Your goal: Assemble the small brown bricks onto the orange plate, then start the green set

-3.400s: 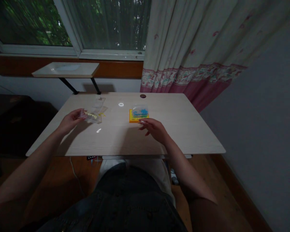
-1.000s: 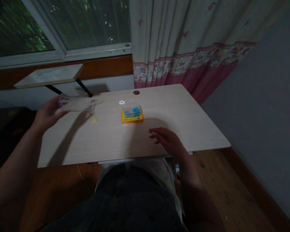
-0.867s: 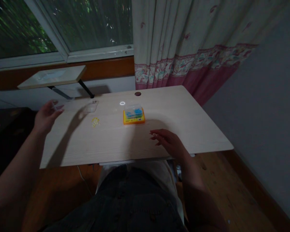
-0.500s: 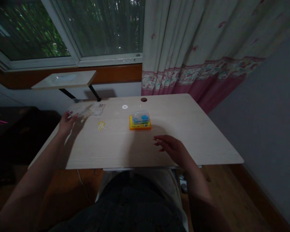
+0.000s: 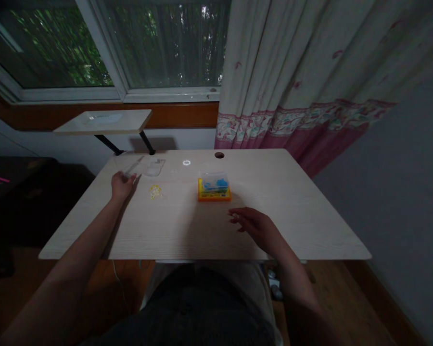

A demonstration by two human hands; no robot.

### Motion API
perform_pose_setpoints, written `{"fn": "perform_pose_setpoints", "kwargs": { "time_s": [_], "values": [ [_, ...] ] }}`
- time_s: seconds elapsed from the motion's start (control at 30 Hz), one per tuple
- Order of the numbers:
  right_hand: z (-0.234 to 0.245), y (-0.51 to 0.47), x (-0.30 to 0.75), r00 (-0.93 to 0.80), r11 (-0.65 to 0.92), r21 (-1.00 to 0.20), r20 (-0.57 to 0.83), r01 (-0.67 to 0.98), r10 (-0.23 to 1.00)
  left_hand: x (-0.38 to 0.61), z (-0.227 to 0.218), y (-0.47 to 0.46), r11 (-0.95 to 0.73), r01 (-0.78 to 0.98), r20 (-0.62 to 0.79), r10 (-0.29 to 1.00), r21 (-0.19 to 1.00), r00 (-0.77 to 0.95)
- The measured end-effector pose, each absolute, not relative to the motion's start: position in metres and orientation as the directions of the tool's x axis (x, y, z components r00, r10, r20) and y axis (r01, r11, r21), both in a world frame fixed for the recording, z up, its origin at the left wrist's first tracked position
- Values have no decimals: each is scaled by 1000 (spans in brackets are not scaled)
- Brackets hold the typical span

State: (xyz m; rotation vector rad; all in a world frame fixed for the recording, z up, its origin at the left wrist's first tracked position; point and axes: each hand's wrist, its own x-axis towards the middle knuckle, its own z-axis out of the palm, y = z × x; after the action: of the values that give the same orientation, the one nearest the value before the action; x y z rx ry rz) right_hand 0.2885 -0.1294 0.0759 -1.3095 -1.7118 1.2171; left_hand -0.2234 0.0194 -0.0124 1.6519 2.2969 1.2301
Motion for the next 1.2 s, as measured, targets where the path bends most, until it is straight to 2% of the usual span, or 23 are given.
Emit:
{"fn": "perform_pose_setpoints", "kwargs": {
  "time_s": [0.13,0.3,0.4,0.5,0.57,0.63,0.7,0.77,0.9,1.03,1.13,1.2],
  "values": [
    [74,-128,285,-302,69,-938,-40,341,953,-212,-17,26,239,846,384,809,476,-445],
    [73,-126,285,-318,68,-939,-46,338,947,-203,-22,27,258,901,386,837,349,-389],
    [75,-125,284,-329,86,-936,-34,342,944,-201,-21,25,239,915,387,849,326,-359],
    [75,-119,282,-309,126,-916,2,381,951,-199,-17,22,209,914,374,863,348,-340],
    [74,-110,279,-253,199,-861,85,468,964,-197,-15,21,202,905,368,864,374,-345],
    [72,-94,276,-204,327,-720,256,612,945,-196,-14,20,202,898,365,861,392,-353],
    [69,-73,274,-274,485,-529,430,696,861,-195,-15,19,195,893,365,861,405,-354],
    [66,-50,270,-368,581,-388,499,716,785,-195,-16,20,172,883,373,858,437,-352],
    [62,-7,262,-514,603,-225,350,765,783,-200,-15,22,92,831,418,831,548,-368],
    [65,16,256,-607,634,-186,188,750,773,-208,-7,16,53,781,470,772,623,-428],
    [74,18,251,-624,651,-193,187,734,759,-199,6,3,-57,726,552,691,685,-466],
    [81,14,246,-640,680,-212,232,702,733,-179,17,-8,-166,701,588,693,693,-417]
  ]
}}
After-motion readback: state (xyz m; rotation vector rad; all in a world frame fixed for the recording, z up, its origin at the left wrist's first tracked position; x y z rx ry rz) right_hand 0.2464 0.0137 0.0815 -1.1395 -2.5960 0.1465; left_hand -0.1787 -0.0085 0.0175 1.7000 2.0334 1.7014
